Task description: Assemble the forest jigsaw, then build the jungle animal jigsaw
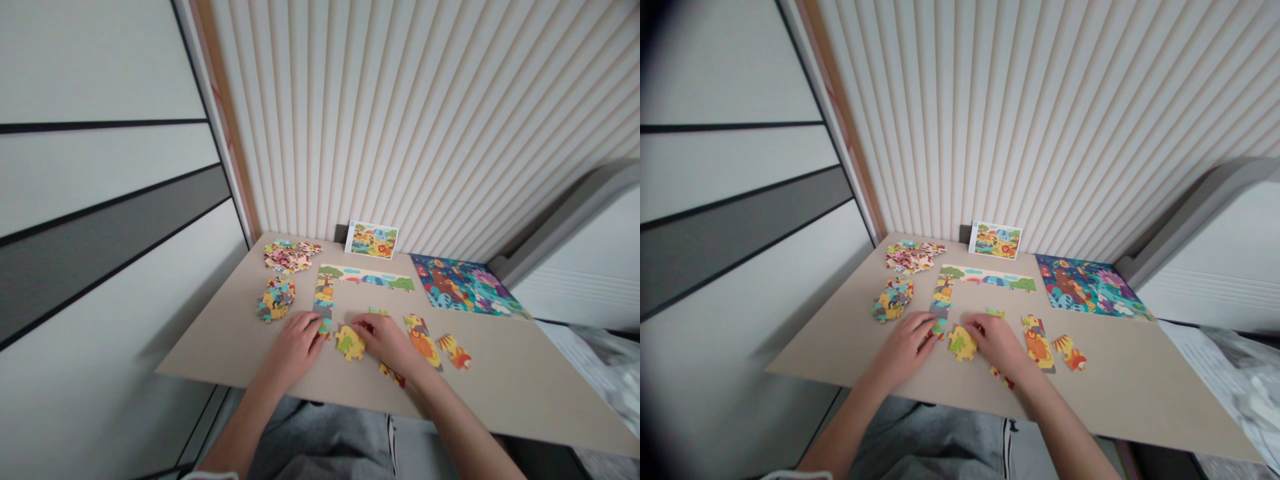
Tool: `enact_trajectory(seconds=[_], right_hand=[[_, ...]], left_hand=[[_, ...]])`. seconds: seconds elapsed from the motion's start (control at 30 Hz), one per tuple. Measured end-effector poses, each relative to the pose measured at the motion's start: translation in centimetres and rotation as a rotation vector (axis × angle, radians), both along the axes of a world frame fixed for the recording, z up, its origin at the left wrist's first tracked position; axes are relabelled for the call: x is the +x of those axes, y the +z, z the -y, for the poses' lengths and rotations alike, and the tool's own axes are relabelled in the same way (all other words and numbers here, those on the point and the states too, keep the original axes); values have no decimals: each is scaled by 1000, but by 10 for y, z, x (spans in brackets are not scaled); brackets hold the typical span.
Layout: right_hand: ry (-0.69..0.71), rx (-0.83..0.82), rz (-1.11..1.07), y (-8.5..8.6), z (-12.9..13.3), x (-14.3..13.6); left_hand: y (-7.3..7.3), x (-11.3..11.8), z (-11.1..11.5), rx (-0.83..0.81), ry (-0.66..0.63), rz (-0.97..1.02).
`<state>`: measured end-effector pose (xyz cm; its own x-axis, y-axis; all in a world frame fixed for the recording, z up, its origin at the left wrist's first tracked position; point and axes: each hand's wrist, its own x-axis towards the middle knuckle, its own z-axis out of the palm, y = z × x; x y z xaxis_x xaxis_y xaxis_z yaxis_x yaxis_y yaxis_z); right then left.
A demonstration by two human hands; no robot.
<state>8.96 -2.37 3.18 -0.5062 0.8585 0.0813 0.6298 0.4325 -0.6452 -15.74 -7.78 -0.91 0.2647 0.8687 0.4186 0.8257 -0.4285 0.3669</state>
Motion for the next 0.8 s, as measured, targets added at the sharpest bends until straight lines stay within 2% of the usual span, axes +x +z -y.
enact_trajectory(seconds=[0.17,0.3,0.4,0.5,0.8], right_hand=[[-44,106,164,-5,15,28],[-186,252,291,-13,2,50],[-214,259,323,-18,-9,60],[-202,224,277,-21,-13,63],[-153,68,-55,-33,-18,56]], left_hand=[[-3,-1,0,1,-21,-15],[-5,-1,-1,8,-17,-16],[-5,-1,-1,4,-22,-25],[-5,0,-1,-7,-19,-30],[-3,-1,0,-29,-17,-40]])
